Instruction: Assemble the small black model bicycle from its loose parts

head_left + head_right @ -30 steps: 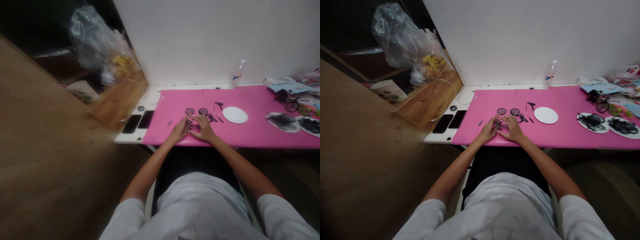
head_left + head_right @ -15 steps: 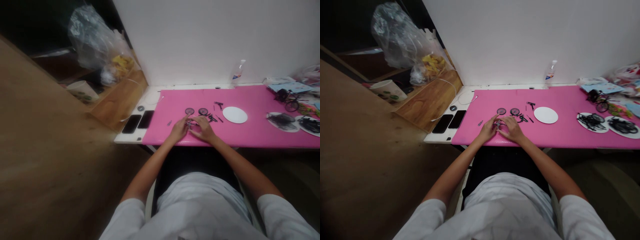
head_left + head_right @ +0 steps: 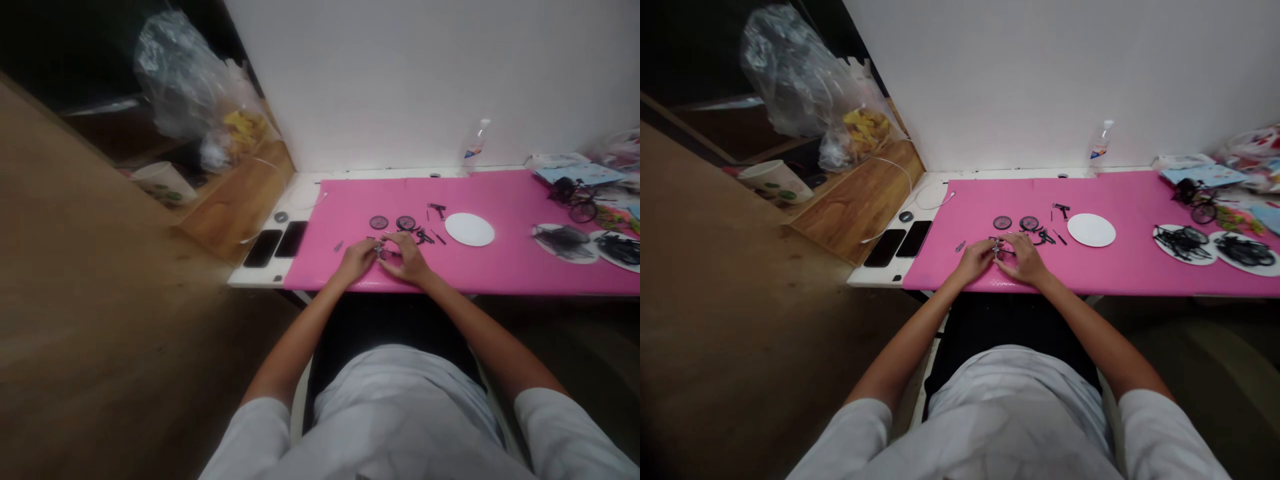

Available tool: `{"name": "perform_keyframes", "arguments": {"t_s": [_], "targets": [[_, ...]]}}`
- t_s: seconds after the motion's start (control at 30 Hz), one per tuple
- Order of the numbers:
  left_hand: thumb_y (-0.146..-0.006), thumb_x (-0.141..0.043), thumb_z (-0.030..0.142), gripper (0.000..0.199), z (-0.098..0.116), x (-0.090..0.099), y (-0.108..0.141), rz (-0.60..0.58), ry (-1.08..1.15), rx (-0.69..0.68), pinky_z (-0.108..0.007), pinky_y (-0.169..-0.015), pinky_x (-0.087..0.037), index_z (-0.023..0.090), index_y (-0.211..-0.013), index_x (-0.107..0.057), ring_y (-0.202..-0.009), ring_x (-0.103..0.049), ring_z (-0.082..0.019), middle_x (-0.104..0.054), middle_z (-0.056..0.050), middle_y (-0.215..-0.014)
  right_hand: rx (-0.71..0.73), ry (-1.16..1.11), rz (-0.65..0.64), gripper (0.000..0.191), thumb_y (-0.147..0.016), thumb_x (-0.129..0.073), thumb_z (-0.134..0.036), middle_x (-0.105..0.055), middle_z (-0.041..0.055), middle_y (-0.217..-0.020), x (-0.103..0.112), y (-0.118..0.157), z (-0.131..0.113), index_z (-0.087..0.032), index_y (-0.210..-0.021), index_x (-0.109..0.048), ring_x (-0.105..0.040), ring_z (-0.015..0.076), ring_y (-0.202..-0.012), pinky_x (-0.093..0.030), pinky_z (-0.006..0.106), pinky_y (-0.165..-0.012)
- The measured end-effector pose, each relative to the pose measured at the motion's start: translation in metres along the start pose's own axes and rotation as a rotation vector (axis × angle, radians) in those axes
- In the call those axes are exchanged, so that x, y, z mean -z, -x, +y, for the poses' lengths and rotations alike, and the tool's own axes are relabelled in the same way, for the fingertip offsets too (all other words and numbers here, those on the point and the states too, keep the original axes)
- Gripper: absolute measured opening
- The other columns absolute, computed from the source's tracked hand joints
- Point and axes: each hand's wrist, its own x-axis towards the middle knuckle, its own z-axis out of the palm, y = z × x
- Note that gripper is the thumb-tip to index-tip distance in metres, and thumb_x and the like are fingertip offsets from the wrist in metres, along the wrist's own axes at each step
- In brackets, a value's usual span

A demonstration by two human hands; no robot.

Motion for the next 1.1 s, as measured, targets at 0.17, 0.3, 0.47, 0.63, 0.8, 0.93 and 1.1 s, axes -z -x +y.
{"name": "perform_keyframes", "arguments": {"t_s": [0.17, 0.3, 0.47, 0.63, 0.8, 0.93, 1.1], "targets": [[-0.097, -0.058, 0.007, 0.032, 0.003, 0.003, -0.001, 0.006, 0.046, -0.01, -0.039, -0.1, -0.058, 0.018, -0.121, -0.076, -0.109, -0.074, -0.021, -0.078, -0.01, -0.119, -0.01, 0.051, -0.042, 0.059, -0.092, -0.076, -0.038, -0.069, 0.0109, -0.13, -0.002, 0.001, 0.003, -0.027, -0.147, -0.056, -0.062, 0.0338, -0.119, -0.05, 0.058, -0.106], [-0.095, -0.058, 0.006, 0.033, 0.004, 0.004, -0.003, 0.0, 0.089, -0.023, -0.039, -0.1, -0.058, 0.018, -0.12, -0.076, -0.109, -0.074, -0.021, -0.078, -0.01, -0.118, -0.014, 0.047, -0.056, 0.055, -0.092, -0.076, -0.038, -0.07, 0.0101, -0.129, -0.002, 0.001, 0.004, -0.027, -0.144, -0.06, -0.063, 0.033, -0.118, -0.049, 0.058, -0.105], [-0.095, -0.059, 0.007, 0.033, 0.006, 0.005, -0.003, 0.018, 0.115, -0.007, -0.04, -0.101, -0.059, 0.019, -0.119, -0.077, -0.111, -0.074, -0.021, -0.078, -0.01, -0.119, -0.003, 0.039, -0.043, 0.054, -0.093, -0.075, -0.036, -0.071, 0.01, -0.127, -0.002, 0.001, 0.004, -0.027, -0.144, -0.06, -0.064, 0.0322, -0.114, -0.05, 0.057, -0.104], [-0.093, -0.062, 0.007, 0.029, 0.006, 0.004, -0.002, 0.063, 0.106, 0.015, -0.04, -0.099, -0.06, 0.019, -0.114, -0.078, -0.107, -0.075, -0.021, -0.08, -0.009, -0.115, -0.03, 0.037, -0.059, 0.054, -0.092, -0.076, -0.038, -0.071, 0.0105, -0.128, -0.003, 0.002, 0.007, -0.026, -0.142, -0.062, -0.065, 0.0327, -0.114, -0.049, 0.058, -0.106], [-0.093, -0.065, 0.009, 0.025, 0.004, 0.004, -0.001, 0.069, 0.117, 0.004, -0.039, -0.097, -0.06, 0.019, -0.111, -0.079, -0.104, -0.076, -0.02, -0.08, -0.008, -0.113, 0.003, 0.033, -0.035, 0.052, -0.093, -0.077, -0.038, -0.073, 0.0104, -0.126, -0.003, 0.002, 0.006, -0.025, -0.141, -0.063, -0.066, 0.0316, -0.113, -0.05, 0.057, -0.105], [-0.092, -0.063, 0.007, 0.025, 0.003, 0.004, 0.0, 0.064, 0.085, 0.017, -0.039, -0.094, -0.061, 0.018, -0.108, -0.079, -0.101, -0.077, -0.021, -0.08, -0.009, -0.11, -0.014, 0.037, -0.055, 0.052, -0.092, -0.078, -0.042, -0.073, 0.0105, -0.125, -0.003, 0.003, 0.008, -0.025, -0.14, -0.065, -0.067, 0.0319, -0.113, -0.05, 0.057, -0.106], [-0.088, -0.062, 0.004, 0.03, 0.001, 0.003, 0.001, 0.066, 0.063, 0.034, -0.039, -0.093, -0.062, 0.019, -0.105, -0.081, -0.098, -0.077, -0.022, -0.081, -0.008, -0.108, 0.0, 0.047, -0.054, 0.051, -0.092, -0.08, -0.045, -0.075, 0.01, -0.123, -0.006, 0.007, 0.013, -0.026, -0.138, -0.068, -0.067, 0.0321, -0.113, -0.05, 0.058, -0.107]]}}
